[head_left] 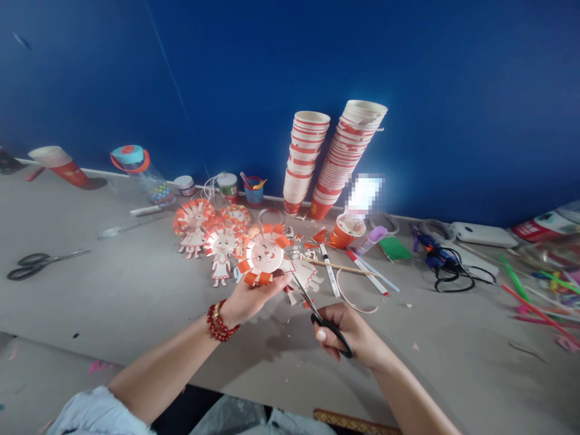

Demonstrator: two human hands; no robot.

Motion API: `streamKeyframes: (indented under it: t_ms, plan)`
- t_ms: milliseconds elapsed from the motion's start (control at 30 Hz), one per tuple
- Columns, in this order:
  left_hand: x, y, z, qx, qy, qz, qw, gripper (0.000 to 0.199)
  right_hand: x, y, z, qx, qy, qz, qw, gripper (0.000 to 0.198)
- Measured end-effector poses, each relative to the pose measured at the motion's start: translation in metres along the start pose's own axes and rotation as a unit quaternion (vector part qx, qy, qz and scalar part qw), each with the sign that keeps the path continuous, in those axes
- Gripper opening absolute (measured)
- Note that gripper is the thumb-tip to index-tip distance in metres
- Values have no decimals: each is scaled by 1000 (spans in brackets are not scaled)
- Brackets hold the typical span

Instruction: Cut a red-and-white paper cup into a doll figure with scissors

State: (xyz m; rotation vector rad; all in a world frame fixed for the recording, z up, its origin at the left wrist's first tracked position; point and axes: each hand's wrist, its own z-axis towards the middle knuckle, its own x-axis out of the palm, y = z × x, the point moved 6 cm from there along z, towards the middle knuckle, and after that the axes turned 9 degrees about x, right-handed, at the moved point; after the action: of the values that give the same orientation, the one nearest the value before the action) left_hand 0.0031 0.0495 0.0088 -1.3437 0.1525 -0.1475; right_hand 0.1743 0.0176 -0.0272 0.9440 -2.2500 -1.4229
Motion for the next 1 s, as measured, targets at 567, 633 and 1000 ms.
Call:
streamKeyframes:
  t_ms: [567, 633, 1000]
  plan:
    - [2, -6, -1, 18, -1, 11, 1000, 21, 0, -1, 0, 5, -1, 0, 1000, 57]
    - [2, -5, -1, 20, 3, 8, 1000, 23, 1, 0, 0, 5, -1, 0, 1000, 57]
    - [0, -3, -2, 45, 11, 14, 999, 26, 1, 0, 0, 4, -6, -2, 1000, 56]
